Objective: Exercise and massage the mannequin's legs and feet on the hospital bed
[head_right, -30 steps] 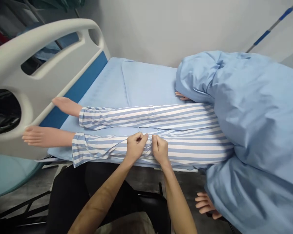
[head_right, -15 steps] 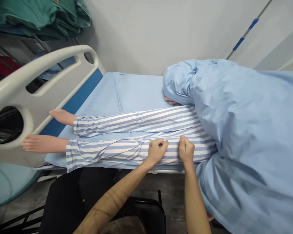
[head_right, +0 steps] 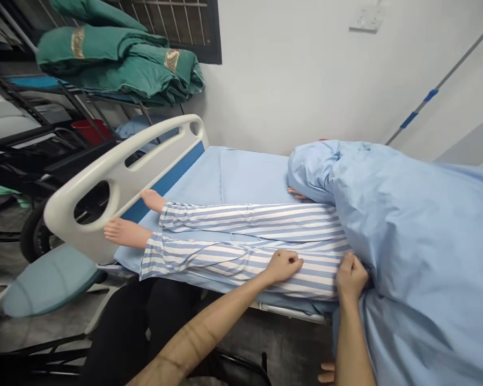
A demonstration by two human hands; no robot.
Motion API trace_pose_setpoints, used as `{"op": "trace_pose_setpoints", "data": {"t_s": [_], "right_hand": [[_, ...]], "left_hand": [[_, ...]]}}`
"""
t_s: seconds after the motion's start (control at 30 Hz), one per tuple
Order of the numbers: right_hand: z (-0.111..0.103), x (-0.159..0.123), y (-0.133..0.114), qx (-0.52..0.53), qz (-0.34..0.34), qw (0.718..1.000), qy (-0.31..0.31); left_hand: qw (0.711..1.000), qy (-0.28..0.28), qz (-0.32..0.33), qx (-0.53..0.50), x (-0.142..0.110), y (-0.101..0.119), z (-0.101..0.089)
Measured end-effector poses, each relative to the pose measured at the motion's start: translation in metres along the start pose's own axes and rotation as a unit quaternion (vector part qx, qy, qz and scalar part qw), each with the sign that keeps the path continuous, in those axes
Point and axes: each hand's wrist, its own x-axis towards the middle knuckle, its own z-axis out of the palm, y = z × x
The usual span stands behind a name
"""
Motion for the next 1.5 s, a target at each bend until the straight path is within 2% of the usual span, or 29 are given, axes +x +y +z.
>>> {"op": "trace_pose_setpoints", "data": {"t_s": [0.07,0.13,0.23,0.3,0.37,0.43,0.5,0.57,0.63,0.67,0.73,0.77,0.83,0.9,0.93,1.0,1.03,1.1,1.17,1.27,1.4,1.5], "right_hand": [[0.000,0.001,-0.001,-0.038,-0.007,0.999,-0.018],[-0.001,0.004,-0.004,-0.098,0.005,0.994,-0.046],[0.007,0.011,-0.019,-0.182,0.029,0.976,-0.120],[0.026,0.010,-0.044,-0.167,0.001,0.968,-0.187],[0.058,-0.003,-0.087,-0.077,-0.069,0.960,-0.262],[0.102,-0.027,-0.144,0.063,-0.152,0.928,-0.335],[0.149,-0.058,-0.207,0.105,-0.203,0.895,-0.383],[0.195,-0.089,-0.265,0.125,-0.245,0.870,-0.410],[0.235,-0.113,-0.309,0.167,-0.313,0.832,-0.426],[0.253,-0.122,-0.325,0.186,-0.338,0.823,-0.417],[0.284,-0.132,-0.343,0.211,-0.341,0.823,-0.402],[0.297,-0.133,-0.346,0.220,-0.314,0.833,-0.400],[0.319,-0.128,-0.343,0.241,-0.221,0.852,-0.410],[0.331,-0.114,-0.334,0.270,-0.119,0.855,-0.427],[0.333,-0.105,-0.327,0.286,-0.089,0.850,-0.434],[0.329,-0.083,-0.312,0.309,-0.085,0.841,-0.437],[0.323,-0.072,-0.303,0.308,-0.096,0.845,-0.426],[0.310,-0.054,-0.282,0.271,-0.117,0.874,-0.387],[0.299,-0.045,-0.262,0.211,-0.131,0.904,-0.348],[0.291,-0.039,-0.245,0.156,-0.159,0.915,-0.336],[0.268,-0.010,-0.233,0.100,-0.227,0.904,-0.347],[0.234,0.036,-0.198,0.072,-0.219,0.921,-0.315]], "left_hand": [[0.999,0.005,0.005,-0.037,-0.007,-0.017,-0.025],[0.998,0.043,-0.030,-0.031,-0.018,-0.040,-0.061],[0.990,0.110,-0.088,-0.020,-0.038,-0.076,-0.134],[0.978,0.174,-0.116,0.004,-0.048,-0.095,-0.187],[0.960,0.244,-0.140,0.011,-0.050,-0.109,-0.235],[0.938,0.315,-0.144,0.008,-0.044,-0.123,-0.273],[0.919,0.368,-0.139,0.005,-0.033,-0.139,-0.298],[0.905,0.397,-0.149,0.033,-0.021,-0.161,-0.310],[0.903,0.379,-0.176,0.100,-0.013,-0.184,-0.313],[0.906,0.353,-0.191,0.137,-0.010,-0.195,-0.314],[0.909,0.303,-0.216,0.190,-0.007,-0.211,-0.313],[0.904,0.302,-0.228,0.201,-0.005,-0.215,-0.313],[0.884,0.350,-0.243,0.193,0.001,-0.215,-0.312],[0.876,0.397,-0.225,0.152,0.012,-0.208,-0.308],[0.884,0.398,-0.210,0.127,0.018,-0.203,-0.303],[0.911,0.354,-0.193,0.087,0.030,-0.195,-0.291],[0.920,0.331,-0.196,0.078,0.035,-0.191,-0.283],[0.925,0.310,-0.207,0.076,0.045,-0.183,-0.268],[0.927,0.312,-0.190,0.083,0.054,-0.176,-0.253],[0.942,0.270,-0.154,0.125,0.065,-0.166,-0.232],[0.922,0.231,-0.195,0.243,0.071,-0.165,-0.212],[0.910,0.221,-0.206,0.284,0.069,-0.169,-0.209]]}}
